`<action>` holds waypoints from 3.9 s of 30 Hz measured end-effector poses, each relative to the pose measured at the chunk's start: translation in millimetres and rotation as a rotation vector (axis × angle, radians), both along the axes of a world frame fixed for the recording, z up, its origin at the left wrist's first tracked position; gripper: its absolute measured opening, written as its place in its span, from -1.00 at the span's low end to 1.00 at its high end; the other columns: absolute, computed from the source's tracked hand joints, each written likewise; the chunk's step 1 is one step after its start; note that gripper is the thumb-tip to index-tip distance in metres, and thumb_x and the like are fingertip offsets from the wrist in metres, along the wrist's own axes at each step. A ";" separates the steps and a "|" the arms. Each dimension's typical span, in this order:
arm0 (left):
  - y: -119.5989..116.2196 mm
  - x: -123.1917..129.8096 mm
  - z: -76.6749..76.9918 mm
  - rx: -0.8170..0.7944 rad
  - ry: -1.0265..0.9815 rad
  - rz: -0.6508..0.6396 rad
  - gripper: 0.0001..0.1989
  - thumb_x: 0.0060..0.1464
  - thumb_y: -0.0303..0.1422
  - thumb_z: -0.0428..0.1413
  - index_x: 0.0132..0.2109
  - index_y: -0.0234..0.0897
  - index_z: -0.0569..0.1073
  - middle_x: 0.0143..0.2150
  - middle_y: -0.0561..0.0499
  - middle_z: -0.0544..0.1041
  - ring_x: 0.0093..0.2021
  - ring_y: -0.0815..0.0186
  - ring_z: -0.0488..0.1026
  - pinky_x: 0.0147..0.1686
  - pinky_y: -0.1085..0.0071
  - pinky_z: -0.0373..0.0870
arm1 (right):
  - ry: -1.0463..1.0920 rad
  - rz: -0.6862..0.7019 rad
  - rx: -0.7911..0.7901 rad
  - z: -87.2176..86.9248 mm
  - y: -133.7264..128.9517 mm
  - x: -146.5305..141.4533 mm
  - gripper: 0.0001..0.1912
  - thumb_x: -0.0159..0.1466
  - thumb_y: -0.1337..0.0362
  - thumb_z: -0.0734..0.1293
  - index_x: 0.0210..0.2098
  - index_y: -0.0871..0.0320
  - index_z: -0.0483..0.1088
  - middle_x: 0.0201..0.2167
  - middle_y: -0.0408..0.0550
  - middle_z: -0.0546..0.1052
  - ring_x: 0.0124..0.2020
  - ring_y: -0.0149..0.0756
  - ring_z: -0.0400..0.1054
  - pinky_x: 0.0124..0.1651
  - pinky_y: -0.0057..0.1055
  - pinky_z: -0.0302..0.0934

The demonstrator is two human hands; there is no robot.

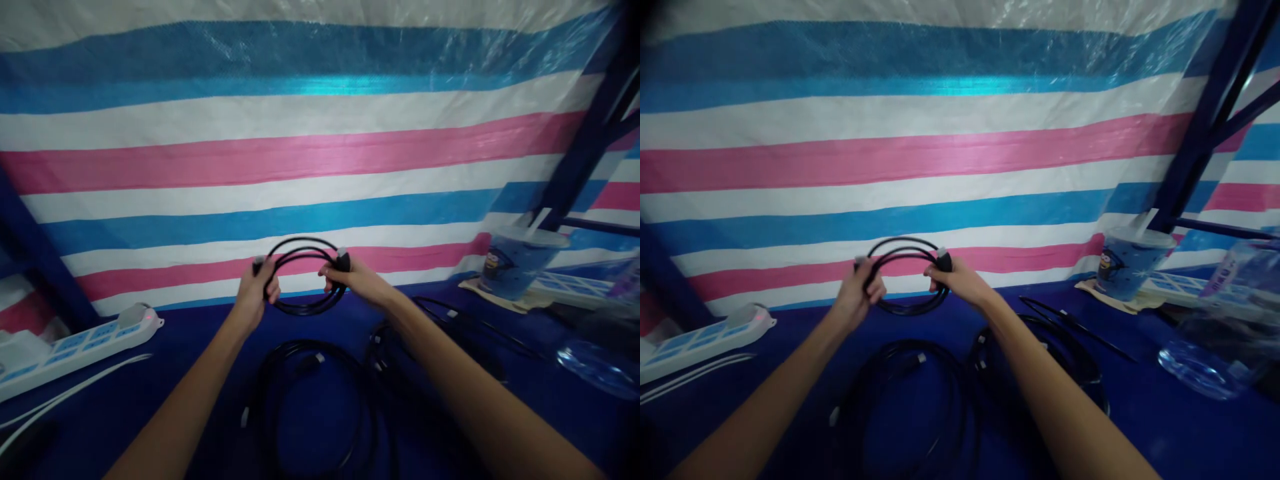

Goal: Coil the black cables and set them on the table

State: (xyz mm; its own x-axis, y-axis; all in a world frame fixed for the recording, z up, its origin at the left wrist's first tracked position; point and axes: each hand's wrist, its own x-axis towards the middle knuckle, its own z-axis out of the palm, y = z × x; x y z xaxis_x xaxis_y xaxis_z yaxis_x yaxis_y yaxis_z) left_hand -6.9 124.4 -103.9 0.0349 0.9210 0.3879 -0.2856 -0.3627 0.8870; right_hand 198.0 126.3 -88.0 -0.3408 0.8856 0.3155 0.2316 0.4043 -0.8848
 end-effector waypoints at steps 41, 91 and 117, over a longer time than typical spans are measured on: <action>5.9 -5.5 -13.3 0.022 0.457 0.059 -0.47 -0.12 0.01 0.18 -0.69 -0.31 0.20 -0.81 0.16 0.12 -0.81 0.53 0.06 -0.78 0.53 -0.09 | -0.143 -0.125 0.282 -30.6 0.0 -29.5 -0.90 -0.03 0.45 0.23 -0.65 0.22 0.28 -0.73 -0.22 0.25 -0.63 -0.50 0.09 -0.53 -0.51 -0.14; 5.3 -4.4 -35.3 -0.193 0.383 -0.438 -0.47 0.00 -0.13 0.11 -0.72 -0.21 0.03 -0.82 0.19 -0.03 -0.76 0.50 0.01 -0.64 0.44 0.10 | 0.067 0.149 -0.177 -47.9 10.5 -0.8 -0.52 0.18 -0.04 0.26 -0.63 0.24 0.33 -0.55 -0.05 0.43 -0.60 -0.50 0.20 -0.54 -0.51 0.08; 20.7 11.5 -61.1 -0.111 0.168 0.035 -0.60 -0.02 -0.21 0.14 -0.64 -0.27 0.18 -0.78 0.21 0.08 -0.76 0.53 0.04 -0.67 0.50 0.02 | 0.048 -0.257 0.008 -61.8 17.5 -19.0 -0.48 0.14 -0.08 0.23 -0.74 0.14 0.10 -0.82 -0.20 0.16 -0.73 -0.47 0.06 -0.60 -0.45 -0.01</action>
